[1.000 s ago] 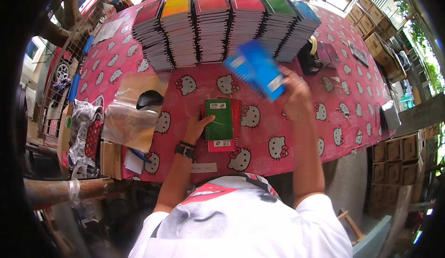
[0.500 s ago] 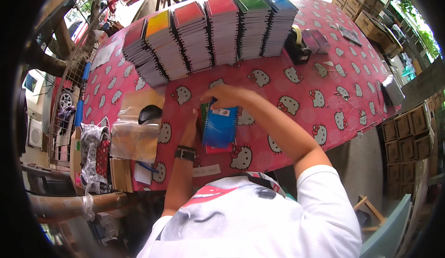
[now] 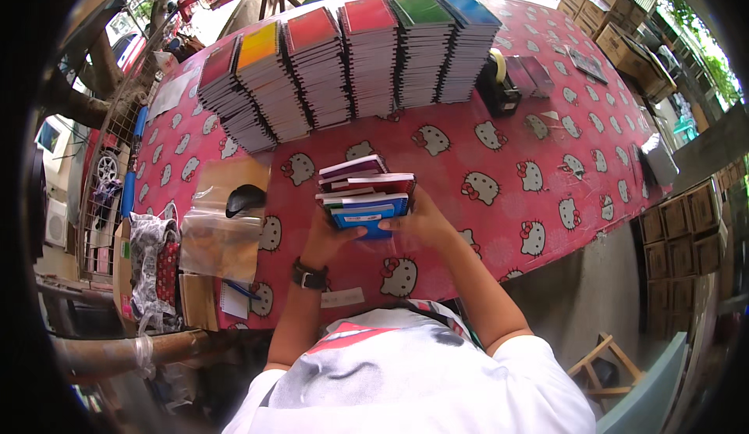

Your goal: The person picks up notebooks of various colors from stacks on a table, places them into a clear plastic bag, and then seals the bag with tape.

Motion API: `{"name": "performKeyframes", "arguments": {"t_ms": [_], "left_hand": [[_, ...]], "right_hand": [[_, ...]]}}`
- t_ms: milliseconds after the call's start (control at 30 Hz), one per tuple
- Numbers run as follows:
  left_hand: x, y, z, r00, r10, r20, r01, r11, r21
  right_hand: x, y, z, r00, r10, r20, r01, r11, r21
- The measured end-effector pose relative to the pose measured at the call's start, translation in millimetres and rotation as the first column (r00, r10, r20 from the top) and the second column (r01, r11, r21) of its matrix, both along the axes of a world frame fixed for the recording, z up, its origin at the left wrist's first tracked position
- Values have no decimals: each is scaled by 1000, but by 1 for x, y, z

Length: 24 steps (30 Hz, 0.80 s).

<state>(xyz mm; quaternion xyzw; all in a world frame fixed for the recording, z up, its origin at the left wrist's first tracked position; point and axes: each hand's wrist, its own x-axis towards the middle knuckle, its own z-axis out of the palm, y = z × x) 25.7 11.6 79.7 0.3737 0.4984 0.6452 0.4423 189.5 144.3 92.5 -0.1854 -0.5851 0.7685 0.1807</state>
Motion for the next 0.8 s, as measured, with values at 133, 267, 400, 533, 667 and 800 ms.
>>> {"name": "performKeyframes", "arguments": {"t_ms": [133,267,400,533,667,800], "left_hand": [[5,11,-13,998,-64,10,63,994,90],[7,23,-36,985,64,-159,-55,997,62],[6,25,-37,1000,6,4,-6,999,40],[13,19,-37,996,36,-85,-29,996,83],[11,19,-43,979,73,-193,-73,997,5],[11,17,-39,978,79,-195,-80,997,4]], "right_hand": [[2,6,-13,995,-55,-84,72,973,218],[-11,-3,-24,996,-54,-70,70,965,254],[-10,3,-29,994,-82,-75,94,980,176],[-11,-6,-39,979,-119,-167,173,916,363],[-15,-1,-42,995,-43,-92,66,964,256],[-14,-1,-43,994,-68,-89,86,973,214]]}}
